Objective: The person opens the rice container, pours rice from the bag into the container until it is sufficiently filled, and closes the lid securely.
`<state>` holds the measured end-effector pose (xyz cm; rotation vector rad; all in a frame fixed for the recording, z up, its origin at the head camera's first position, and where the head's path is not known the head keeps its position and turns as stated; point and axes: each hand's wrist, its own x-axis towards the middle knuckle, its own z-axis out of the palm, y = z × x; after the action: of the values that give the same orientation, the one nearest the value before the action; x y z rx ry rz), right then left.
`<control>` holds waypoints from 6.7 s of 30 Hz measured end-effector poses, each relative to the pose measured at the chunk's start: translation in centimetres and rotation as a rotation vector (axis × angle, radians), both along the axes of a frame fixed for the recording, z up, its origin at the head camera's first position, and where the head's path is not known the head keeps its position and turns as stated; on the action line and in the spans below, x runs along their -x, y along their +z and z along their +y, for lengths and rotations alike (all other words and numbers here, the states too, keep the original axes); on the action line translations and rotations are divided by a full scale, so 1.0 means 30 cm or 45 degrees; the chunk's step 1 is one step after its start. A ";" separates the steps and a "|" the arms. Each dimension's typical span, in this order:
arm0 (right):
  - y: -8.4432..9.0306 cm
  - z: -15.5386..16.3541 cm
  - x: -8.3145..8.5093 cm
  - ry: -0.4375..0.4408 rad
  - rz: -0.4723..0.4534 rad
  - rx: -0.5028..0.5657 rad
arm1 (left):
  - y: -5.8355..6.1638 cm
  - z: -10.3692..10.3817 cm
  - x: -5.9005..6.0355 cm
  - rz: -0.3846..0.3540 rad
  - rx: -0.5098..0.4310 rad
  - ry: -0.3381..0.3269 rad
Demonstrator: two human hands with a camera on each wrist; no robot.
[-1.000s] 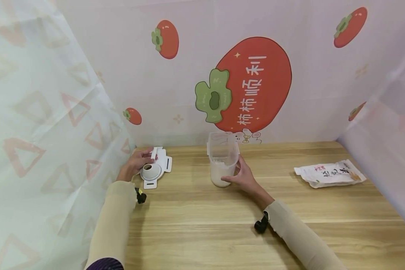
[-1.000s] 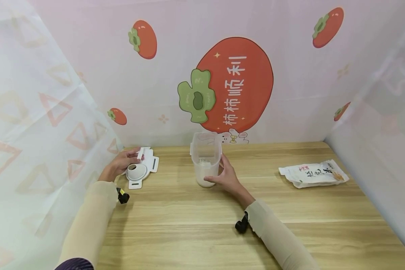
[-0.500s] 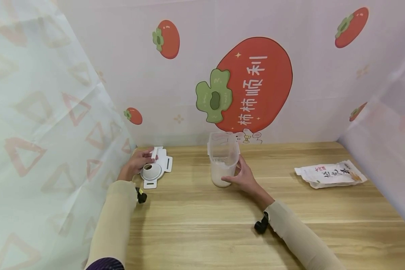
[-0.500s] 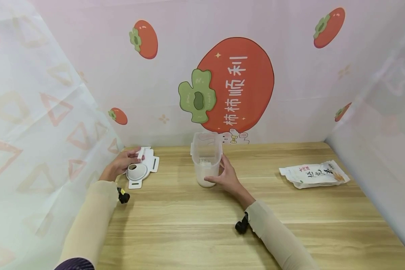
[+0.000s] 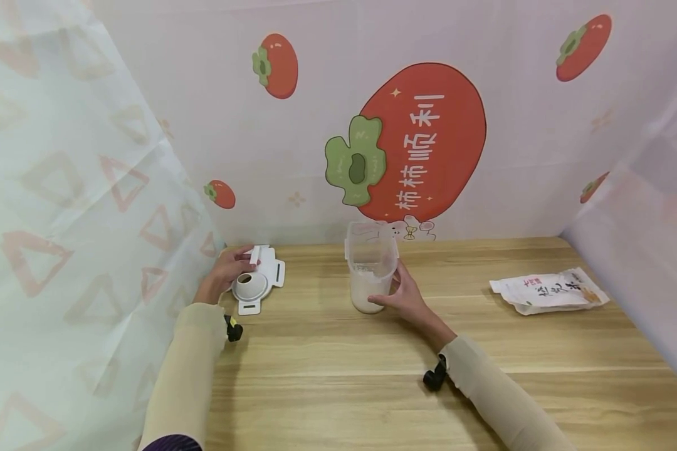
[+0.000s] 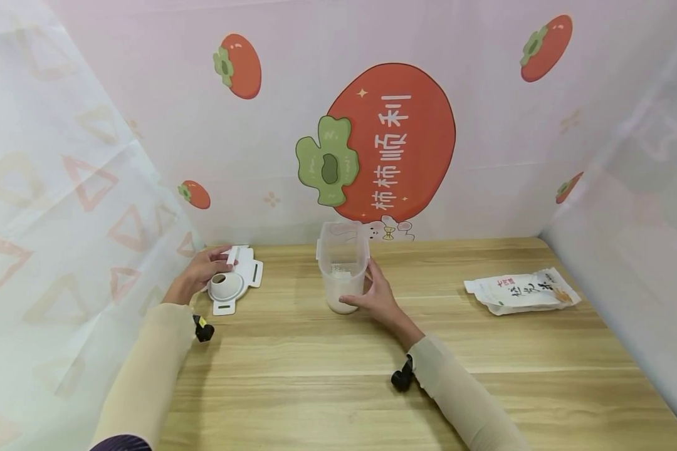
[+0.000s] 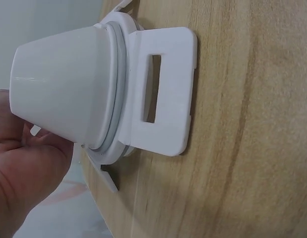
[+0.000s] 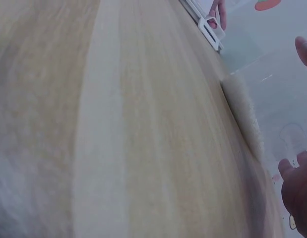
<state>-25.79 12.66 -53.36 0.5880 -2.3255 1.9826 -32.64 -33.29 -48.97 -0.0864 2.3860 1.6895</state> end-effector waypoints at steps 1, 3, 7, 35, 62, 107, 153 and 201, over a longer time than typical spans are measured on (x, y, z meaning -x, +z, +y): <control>-0.001 0.000 0.000 0.002 0.000 0.000 | 0.004 0.002 0.001 0.005 0.036 0.007; -0.004 -0.001 0.000 0.004 -0.001 -0.002 | 0.016 0.007 -0.003 0.008 0.106 0.026; -0.008 -0.004 0.002 0.016 0.001 -0.006 | 0.044 0.008 -0.016 0.039 0.197 0.059; 0.042 0.074 0.019 0.061 0.107 -0.348 | 0.146 0.106 -0.039 0.236 0.362 -0.149; 0.133 0.295 0.036 0.007 0.486 -0.972 | 0.269 0.393 -0.122 0.504 0.542 -0.527; 0.211 0.749 0.004 0.003 0.533 -1.150 | 0.274 0.688 -0.184 0.552 0.584 -0.684; 0.185 1.104 -0.042 0.037 0.659 -1.254 | 0.225 0.773 -0.142 0.427 0.565 -0.726; 0.147 1.193 0.006 -0.032 0.134 -1.499 | 0.197 0.762 -0.146 0.449 0.477 -0.686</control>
<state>-25.96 48.44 -48.96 0.6092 -3.1614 0.3398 -28.26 -10.44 -43.04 0.7811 2.6115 1.0684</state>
